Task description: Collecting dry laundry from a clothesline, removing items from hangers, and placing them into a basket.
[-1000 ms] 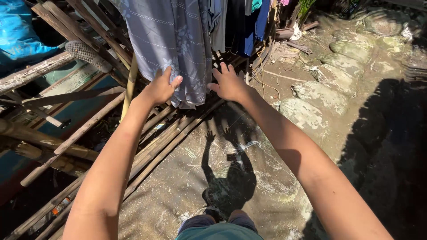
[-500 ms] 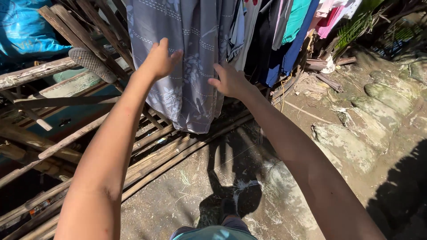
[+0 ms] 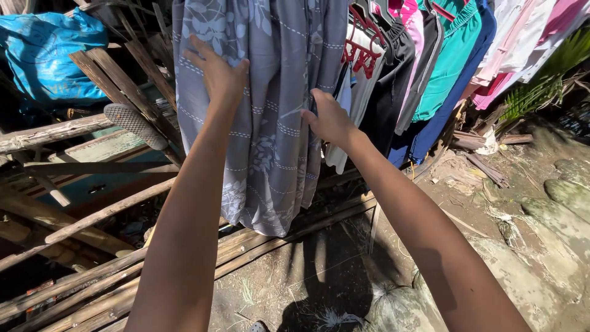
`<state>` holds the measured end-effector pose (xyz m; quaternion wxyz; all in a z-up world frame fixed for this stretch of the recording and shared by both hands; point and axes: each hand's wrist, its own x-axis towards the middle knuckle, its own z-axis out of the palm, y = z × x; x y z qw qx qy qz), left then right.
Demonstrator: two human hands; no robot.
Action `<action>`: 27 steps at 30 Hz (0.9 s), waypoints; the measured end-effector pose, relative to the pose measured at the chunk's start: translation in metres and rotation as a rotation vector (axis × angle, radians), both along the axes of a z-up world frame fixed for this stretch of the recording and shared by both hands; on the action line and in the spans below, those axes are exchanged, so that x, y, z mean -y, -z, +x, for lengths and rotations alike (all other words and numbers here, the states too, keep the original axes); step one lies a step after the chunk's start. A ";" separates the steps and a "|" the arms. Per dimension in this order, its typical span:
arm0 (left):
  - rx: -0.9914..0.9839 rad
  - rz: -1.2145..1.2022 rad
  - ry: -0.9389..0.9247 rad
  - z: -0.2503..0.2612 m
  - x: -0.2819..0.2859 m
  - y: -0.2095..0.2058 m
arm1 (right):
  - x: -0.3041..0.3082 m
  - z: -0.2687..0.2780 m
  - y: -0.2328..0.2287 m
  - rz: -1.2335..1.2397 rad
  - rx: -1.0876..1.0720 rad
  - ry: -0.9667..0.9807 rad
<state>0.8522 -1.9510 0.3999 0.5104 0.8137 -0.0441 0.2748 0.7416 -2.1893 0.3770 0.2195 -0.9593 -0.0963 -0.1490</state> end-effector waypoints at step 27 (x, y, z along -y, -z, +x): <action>0.797 0.398 -0.734 -0.060 -0.215 -0.076 | -0.318 0.167 -0.018 0.762 0.409 -0.592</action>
